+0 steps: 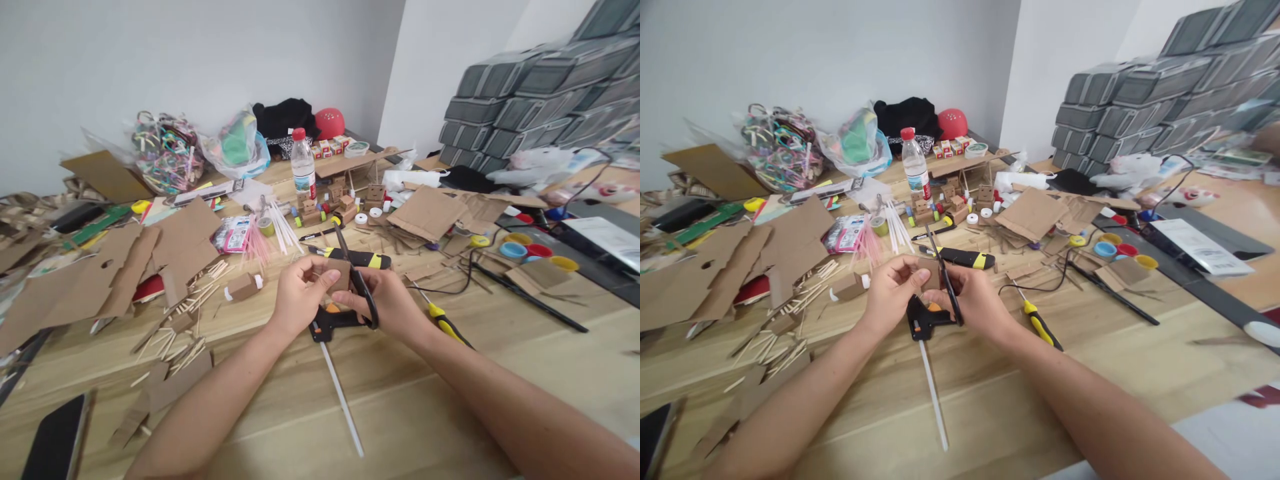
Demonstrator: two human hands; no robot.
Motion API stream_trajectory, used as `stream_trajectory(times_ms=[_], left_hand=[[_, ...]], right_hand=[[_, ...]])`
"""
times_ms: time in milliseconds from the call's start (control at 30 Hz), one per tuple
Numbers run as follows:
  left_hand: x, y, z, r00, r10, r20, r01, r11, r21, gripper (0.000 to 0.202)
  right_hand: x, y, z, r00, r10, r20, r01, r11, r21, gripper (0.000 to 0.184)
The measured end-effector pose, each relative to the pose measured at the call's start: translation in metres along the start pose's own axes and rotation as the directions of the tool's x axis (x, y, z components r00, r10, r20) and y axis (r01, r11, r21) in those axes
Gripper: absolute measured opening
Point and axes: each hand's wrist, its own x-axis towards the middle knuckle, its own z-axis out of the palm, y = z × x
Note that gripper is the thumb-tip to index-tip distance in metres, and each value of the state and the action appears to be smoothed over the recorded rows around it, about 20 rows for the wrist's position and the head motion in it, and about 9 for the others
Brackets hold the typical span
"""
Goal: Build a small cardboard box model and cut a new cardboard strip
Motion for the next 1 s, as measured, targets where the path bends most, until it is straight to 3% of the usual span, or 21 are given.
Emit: stream_trajectory(times_ms=[167, 300, 400, 500, 600, 667, 733, 767, 833, 900, 1000], left_hand=[[0.003, 0.0, -0.003, 1.0, -0.022, 0.013, 0.022, 0.999, -0.036, 0.031], [0.011, 0.008, -0.015, 0.986, -0.026, 0.167, 0.011, 0.996, 0.09, 0.024], [0.014, 0.021, -0.024, 0.951, -0.016, 0.309, -0.076, 0.957, 0.28, 0.014], [0.014, 0.03, -0.027, 0.924, -0.03, 0.381, -0.121, 0.923, 0.366, 0.011], [0.014, 0.03, -0.028, 0.897, -0.14, 0.418, -0.022, 0.933, 0.36, 0.005], [0.017, 0.026, -0.028, 0.891, -0.196, 0.41, 0.077, 0.954, 0.289, 0.008], [0.022, 0.022, -0.026, 0.921, -0.253, 0.297, 0.239, 0.968, 0.081, 0.015], [0.024, 0.02, -0.025, 0.926, -0.316, 0.205, 0.338, 0.938, -0.08, 0.019], [0.029, 0.018, -0.022, 0.878, -0.476, 0.046, 0.454, 0.8, -0.392, 0.025], [0.033, 0.017, -0.019, 0.816, -0.577, -0.027, 0.466, 0.687, -0.558, 0.03], [0.035, 0.018, -0.016, 0.793, -0.607, -0.05, 0.449, 0.637, -0.627, 0.035]], right_hand=[[-0.005, -0.002, 0.004, 0.997, -0.031, -0.077, 0.031, 1.0, 0.0, 0.051], [-0.003, -0.005, -0.002, 0.998, -0.051, 0.034, 0.053, 0.996, -0.069, 0.048], [0.0, -0.003, -0.007, 0.993, -0.066, 0.097, 0.077, 0.991, -0.112, 0.05], [0.0, 0.0, -0.008, 0.994, -0.095, 0.053, 0.103, 0.979, -0.176, 0.054], [-0.001, 0.0, -0.009, 0.993, -0.12, 0.013, 0.119, 0.962, -0.245, 0.057], [-0.001, -0.002, -0.01, 0.995, -0.103, -0.014, 0.097, 0.969, -0.229, 0.057], [0.0, -0.002, -0.012, 0.998, -0.051, -0.031, 0.046, 0.988, -0.146, 0.058], [0.0, -0.002, -0.013, 0.999, -0.026, -0.019, 0.025, 0.996, -0.09, 0.061], [-0.001, 0.0, -0.014, 0.999, -0.015, 0.051, 0.013, 0.999, 0.031, 0.068], [-0.003, 0.006, -0.011, 0.985, -0.049, 0.163, 0.025, 0.989, 0.144, 0.075], [-0.008, 0.014, -0.003, 0.942, -0.107, 0.32, 0.039, 0.977, 0.211, 0.08]])
